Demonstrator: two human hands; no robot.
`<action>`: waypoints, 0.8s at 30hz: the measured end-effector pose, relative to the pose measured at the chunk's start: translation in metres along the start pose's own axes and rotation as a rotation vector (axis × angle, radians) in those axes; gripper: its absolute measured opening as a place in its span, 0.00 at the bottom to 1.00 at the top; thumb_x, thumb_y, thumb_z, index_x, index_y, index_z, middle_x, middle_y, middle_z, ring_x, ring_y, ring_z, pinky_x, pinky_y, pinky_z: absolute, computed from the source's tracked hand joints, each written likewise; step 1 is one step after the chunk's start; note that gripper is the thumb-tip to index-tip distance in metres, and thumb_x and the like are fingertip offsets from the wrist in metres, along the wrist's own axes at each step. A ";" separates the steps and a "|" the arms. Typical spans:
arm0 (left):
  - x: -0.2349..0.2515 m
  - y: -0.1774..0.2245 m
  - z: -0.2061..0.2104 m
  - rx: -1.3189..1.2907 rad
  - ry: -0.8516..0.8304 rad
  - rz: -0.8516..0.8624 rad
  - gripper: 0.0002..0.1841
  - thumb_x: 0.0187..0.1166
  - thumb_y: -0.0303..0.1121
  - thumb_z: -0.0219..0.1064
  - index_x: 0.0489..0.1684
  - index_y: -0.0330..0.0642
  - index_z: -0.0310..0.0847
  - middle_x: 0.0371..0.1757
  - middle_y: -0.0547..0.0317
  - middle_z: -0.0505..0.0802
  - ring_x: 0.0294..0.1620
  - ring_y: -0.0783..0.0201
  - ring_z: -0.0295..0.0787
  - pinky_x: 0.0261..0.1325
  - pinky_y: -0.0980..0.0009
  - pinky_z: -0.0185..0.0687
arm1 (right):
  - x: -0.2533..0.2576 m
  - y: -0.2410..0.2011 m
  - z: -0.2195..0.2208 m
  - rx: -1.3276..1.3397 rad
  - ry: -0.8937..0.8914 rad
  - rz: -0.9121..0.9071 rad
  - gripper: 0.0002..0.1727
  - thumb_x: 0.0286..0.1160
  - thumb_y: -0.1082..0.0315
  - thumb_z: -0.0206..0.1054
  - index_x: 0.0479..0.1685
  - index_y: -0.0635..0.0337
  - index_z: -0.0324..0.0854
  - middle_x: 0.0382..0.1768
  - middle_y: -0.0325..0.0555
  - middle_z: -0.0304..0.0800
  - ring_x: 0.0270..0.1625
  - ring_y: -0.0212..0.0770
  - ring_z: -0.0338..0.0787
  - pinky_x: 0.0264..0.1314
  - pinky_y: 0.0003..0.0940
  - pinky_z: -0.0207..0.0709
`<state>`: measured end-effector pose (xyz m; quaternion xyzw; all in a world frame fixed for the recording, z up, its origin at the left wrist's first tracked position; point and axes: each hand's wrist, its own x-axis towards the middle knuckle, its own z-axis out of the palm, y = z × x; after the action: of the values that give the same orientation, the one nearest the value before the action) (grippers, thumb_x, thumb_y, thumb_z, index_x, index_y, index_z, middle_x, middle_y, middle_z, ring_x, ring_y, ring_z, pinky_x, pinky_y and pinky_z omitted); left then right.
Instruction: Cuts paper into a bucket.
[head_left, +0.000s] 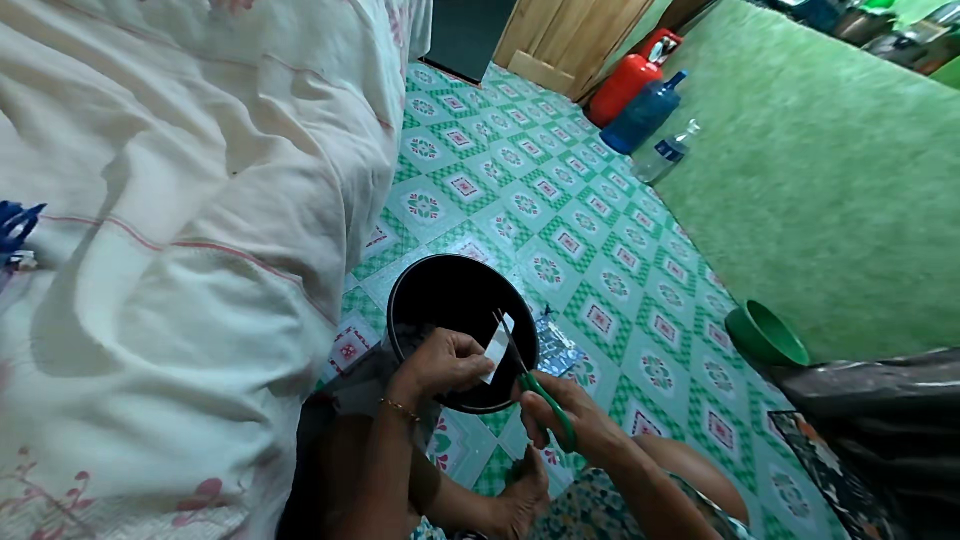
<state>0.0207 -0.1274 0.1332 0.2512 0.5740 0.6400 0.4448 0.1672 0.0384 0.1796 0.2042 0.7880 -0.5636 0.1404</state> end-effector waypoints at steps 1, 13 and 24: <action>-0.003 0.000 -0.001 0.006 -0.001 0.002 0.05 0.80 0.23 0.65 0.33 0.34 0.84 0.20 0.73 0.83 0.19 0.83 0.77 0.28 0.86 0.74 | 0.000 0.001 -0.001 -0.001 0.007 -0.004 0.18 0.73 0.46 0.65 0.42 0.52 0.76 0.18 0.21 0.80 0.20 0.21 0.82 0.28 0.17 0.79; -0.005 0.002 -0.003 0.000 0.136 -0.020 0.07 0.80 0.23 0.66 0.30 0.34 0.84 0.17 0.72 0.82 0.17 0.82 0.76 0.26 0.85 0.74 | 0.000 0.004 -0.001 -0.002 0.018 0.031 0.14 0.78 0.51 0.62 0.39 0.52 0.76 0.16 0.24 0.82 0.18 0.22 0.83 0.25 0.18 0.78; 0.001 -0.001 0.001 -0.018 0.102 -0.024 0.07 0.80 0.22 0.66 0.30 0.34 0.83 0.17 0.72 0.81 0.16 0.83 0.74 0.25 0.85 0.72 | -0.001 0.005 0.000 -0.119 -0.134 0.014 0.24 0.75 0.42 0.62 0.49 0.55 0.75 0.24 0.22 0.82 0.27 0.21 0.84 0.36 0.19 0.80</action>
<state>0.0210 -0.1262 0.1323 0.2072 0.5933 0.6516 0.4249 0.1704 0.0396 0.1764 0.1630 0.8075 -0.5271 0.2086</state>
